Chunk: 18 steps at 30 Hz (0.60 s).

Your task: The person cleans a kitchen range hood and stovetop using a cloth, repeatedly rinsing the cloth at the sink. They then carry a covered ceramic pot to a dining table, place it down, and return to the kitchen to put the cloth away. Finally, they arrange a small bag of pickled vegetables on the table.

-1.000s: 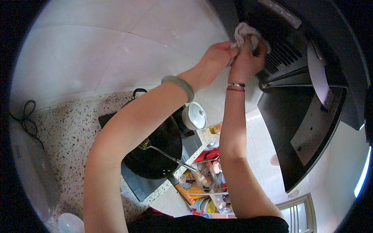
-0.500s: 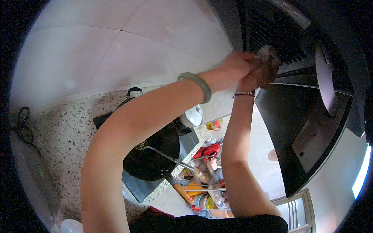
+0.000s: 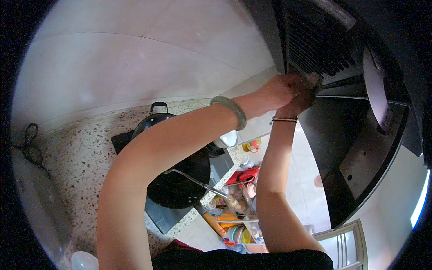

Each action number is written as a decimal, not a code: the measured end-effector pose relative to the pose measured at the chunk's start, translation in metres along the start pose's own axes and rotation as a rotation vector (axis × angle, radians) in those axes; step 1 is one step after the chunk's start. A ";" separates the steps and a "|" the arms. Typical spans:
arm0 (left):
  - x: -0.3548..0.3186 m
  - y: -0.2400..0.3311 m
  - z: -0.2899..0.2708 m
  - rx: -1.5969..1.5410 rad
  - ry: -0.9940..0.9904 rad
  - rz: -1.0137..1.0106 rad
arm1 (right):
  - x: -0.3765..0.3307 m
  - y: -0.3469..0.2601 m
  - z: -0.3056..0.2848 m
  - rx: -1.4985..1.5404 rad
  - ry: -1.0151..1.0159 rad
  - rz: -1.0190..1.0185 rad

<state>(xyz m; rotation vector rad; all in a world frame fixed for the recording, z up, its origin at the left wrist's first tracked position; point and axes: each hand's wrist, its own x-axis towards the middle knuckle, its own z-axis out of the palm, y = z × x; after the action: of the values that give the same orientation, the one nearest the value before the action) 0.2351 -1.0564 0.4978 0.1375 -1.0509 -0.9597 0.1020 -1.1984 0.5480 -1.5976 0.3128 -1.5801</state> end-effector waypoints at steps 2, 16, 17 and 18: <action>0.007 -0.004 0.015 0.053 -0.095 0.016 | -0.005 -0.017 0.008 -0.472 0.060 -0.275; -0.005 0.002 -0.052 0.109 0.087 0.021 | 0.028 0.051 0.061 -2.116 -0.047 -0.362; -0.008 0.007 -0.051 0.000 0.111 -0.168 | 0.032 0.050 0.049 -1.864 -0.086 -0.395; -0.007 0.003 -0.049 0.045 0.070 -0.158 | 0.039 0.049 0.036 -1.611 -0.135 -0.424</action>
<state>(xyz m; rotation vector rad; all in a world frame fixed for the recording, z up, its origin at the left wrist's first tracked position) 0.2740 -1.0655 0.4694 0.2929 -1.0080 -1.0666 0.1596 -1.2418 0.5462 -3.0685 1.5115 -1.4553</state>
